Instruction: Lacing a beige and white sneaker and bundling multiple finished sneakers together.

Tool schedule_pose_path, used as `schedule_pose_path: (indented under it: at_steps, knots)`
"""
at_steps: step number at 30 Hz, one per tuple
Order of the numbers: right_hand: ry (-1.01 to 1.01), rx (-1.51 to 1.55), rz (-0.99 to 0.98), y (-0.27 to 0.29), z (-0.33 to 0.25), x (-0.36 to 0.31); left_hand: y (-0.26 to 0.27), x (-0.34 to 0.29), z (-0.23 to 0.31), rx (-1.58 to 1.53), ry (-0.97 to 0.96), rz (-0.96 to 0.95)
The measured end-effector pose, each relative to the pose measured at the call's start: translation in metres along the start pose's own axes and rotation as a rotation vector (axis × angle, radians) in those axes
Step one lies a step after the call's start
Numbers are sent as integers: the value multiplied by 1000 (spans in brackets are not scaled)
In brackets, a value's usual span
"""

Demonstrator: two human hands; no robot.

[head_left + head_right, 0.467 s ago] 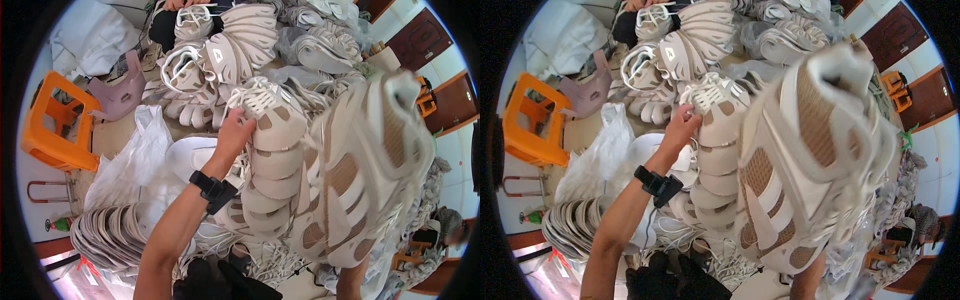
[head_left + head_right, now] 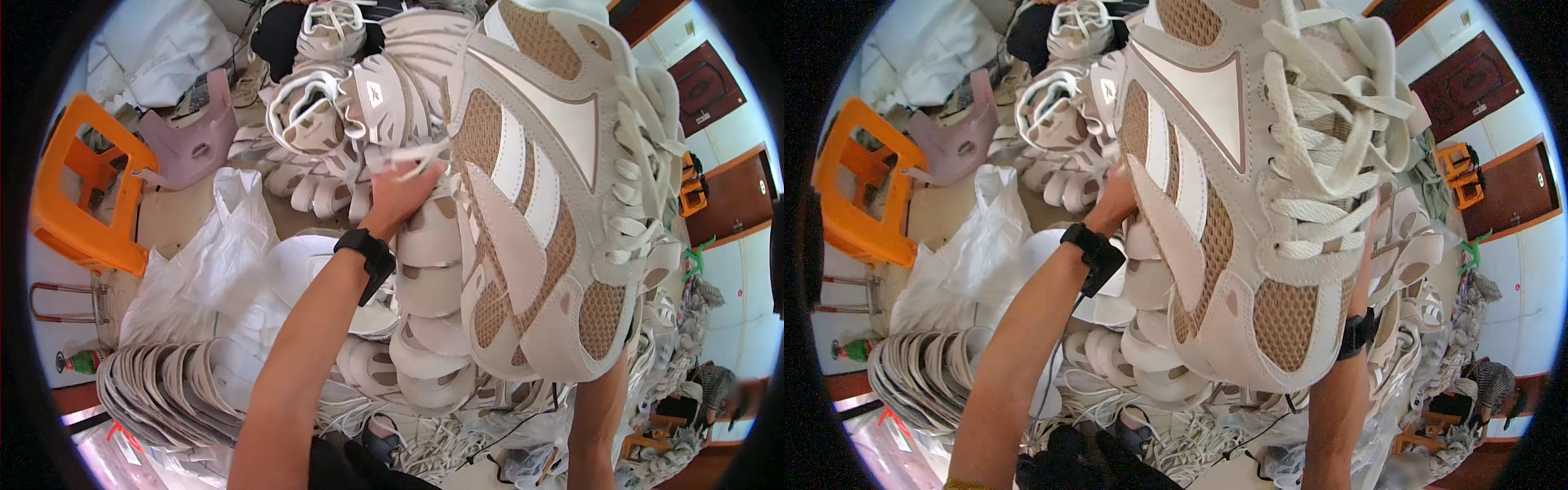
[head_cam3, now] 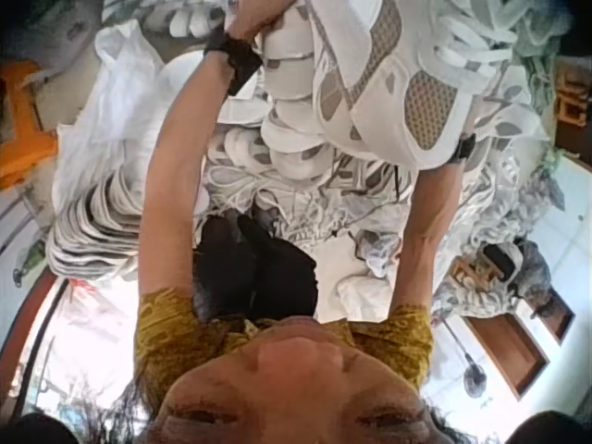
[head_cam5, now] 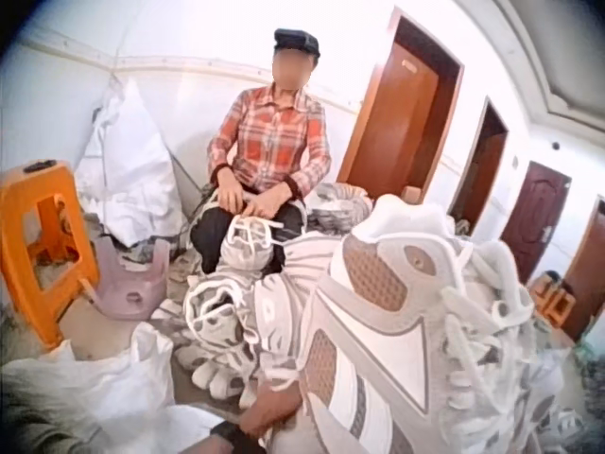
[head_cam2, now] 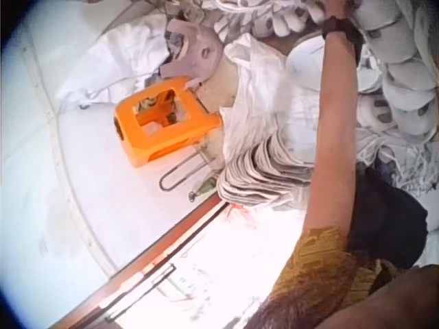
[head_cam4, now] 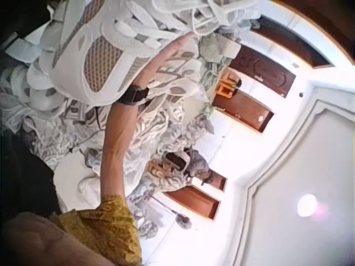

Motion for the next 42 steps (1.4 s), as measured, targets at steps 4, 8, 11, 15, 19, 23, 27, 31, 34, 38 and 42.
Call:
schedule_pose_path:
  at_steps: [4,8,11,15,19,23,27,31,34,38,42]
  knots:
    - [-12,-49,84,10,-1,-20,-41,-15,80,382,-310,35]
    - [-38,-66,2,-28,1,3,-61,-45,77,422,-390,7]
    - [-40,-71,-32,-78,-15,52,-55,-85,87,374,-415,-22]
    - [-38,-112,5,-198,-150,211,-63,-120,108,172,-443,-73]
    - [-128,50,-93,-149,-131,237,-81,-106,122,3,-453,-109]
    - [-47,7,-71,-177,-144,232,-74,-135,122,-143,-462,-160]
    - [-7,-208,-200,-214,-154,235,-68,-139,135,-249,-418,-160]
    - [-101,-187,-29,-191,-122,257,-75,-128,152,291,-354,-216]
    - [-168,-289,-112,-183,-140,241,-61,-134,164,201,-392,-284]
    - [-241,-169,-4,-159,-127,244,-64,-159,166,392,-549,-420]
    - [-208,-140,-5,-137,-133,243,-18,-167,216,122,-741,-372]
Point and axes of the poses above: each hand's wrist, its own x-axis towards the middle knuckle, its own y-axis out of the back of the hand, z = x × y, the point moved 2 cm from there along x, towards the middle knuckle, and after that the axes turned 13 degrees about -y, right-handed, at the moved point
